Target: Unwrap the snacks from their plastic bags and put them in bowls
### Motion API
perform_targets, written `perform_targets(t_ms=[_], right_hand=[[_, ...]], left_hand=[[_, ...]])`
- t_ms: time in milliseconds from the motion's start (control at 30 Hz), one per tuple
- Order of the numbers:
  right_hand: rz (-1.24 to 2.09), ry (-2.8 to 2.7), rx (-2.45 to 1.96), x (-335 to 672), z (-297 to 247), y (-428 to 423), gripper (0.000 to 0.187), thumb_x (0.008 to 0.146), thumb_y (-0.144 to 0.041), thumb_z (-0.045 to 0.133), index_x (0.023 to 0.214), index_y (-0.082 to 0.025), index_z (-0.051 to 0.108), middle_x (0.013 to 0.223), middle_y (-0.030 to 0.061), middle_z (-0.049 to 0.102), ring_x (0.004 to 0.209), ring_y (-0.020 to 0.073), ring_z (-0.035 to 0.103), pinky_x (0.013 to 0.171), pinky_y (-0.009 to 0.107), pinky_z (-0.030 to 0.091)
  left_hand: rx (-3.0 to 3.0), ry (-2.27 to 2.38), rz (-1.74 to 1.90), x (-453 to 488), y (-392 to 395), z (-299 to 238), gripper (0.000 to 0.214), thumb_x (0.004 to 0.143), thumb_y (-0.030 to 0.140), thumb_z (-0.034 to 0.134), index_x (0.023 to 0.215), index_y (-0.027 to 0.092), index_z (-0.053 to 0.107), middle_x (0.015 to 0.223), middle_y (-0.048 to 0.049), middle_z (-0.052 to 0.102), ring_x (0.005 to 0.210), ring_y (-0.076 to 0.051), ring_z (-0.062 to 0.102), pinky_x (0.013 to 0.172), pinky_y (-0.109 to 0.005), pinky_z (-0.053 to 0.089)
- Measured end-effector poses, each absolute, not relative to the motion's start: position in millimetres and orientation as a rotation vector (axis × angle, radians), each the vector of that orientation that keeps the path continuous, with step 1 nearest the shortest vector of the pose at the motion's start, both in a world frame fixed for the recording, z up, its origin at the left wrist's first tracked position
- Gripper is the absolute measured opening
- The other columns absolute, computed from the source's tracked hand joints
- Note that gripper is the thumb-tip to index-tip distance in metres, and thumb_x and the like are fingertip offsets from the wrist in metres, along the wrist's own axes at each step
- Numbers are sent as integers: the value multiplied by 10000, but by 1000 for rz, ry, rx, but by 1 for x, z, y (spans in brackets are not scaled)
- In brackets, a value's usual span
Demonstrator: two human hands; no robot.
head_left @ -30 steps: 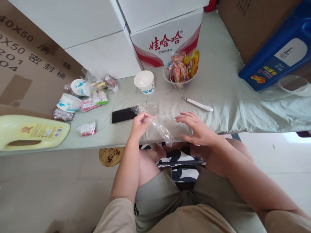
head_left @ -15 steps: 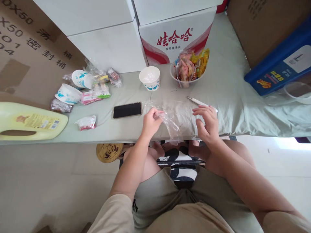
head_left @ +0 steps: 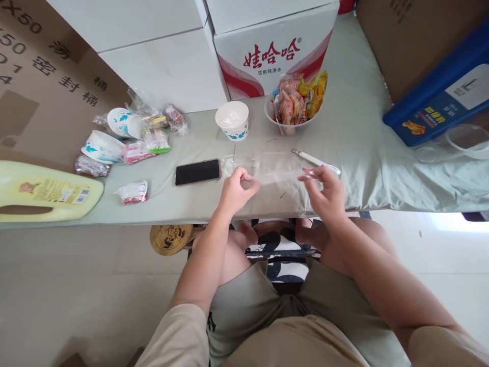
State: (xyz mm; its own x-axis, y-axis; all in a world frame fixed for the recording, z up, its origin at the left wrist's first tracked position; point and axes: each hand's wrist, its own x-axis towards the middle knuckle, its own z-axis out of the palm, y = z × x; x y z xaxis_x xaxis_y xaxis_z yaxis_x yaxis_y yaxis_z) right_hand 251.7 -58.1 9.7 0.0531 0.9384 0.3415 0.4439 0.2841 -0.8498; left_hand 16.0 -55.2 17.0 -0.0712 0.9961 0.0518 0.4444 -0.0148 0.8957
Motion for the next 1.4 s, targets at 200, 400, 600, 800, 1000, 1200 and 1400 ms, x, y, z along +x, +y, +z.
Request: perform_targets(t_ms=[200,400,600,800,1000,1200,1400], right_hand=[[752,-1330,-1378,282,11,-51,151,903,-407,581,881,-261,544,684,-14,662,684,187,696,722,374,565],[1031,-1389,-1127,283,6,-39,442,802,-525,710,1135,-286,545,924,27,726,984,248,729,846,427,584],[1046,-1212,-1282,281,4,-30,244,863,-462,640,801,-233,585,753,2,691,815,184,720,883,413,581],[1074,-1097,-1361,283,2,-26,265,825,-488,654,878,-235,594,734,-11,678,543,112,629,524,249,528],[867,-1253,-1676,288,2,-20,184,828,-391,613,791,-212,642,595,-16,636,426,105,495,434,237,384],[877,-1264,-1754,288,1,-20,133,833,-336,544,844,-221,609,661,-7,685,454,128,566,480,258,419],[886,-1239,-1786,289,5,-28,200,788,-336,574,956,-237,531,725,-4,693,518,155,614,523,285,450]], left_hand=[[1444,1418,872,-1,-54,22,417,606,265,867,962,239,653,801,4,672,838,-179,651,871,-327,473],[1088,1252,1214,-8,-47,20,463,550,264,896,933,235,638,741,51,521,709,-107,584,760,-272,527],[932,1223,1249,-15,-48,27,462,540,293,891,911,234,622,733,41,554,601,-87,547,586,-234,497],[951,1339,1171,-20,-49,22,290,624,258,805,858,213,638,685,25,599,511,-77,525,462,-198,393],[1060,1463,851,-21,-51,20,232,620,161,780,787,204,625,708,23,626,377,-39,432,367,-187,274],[975,1480,956,-19,-52,16,487,700,245,790,1144,249,590,744,4,680,557,-104,602,517,-204,450],[1048,1409,951,-4,-54,19,442,718,160,716,1134,240,592,858,5,635,658,-110,662,570,-213,500]])
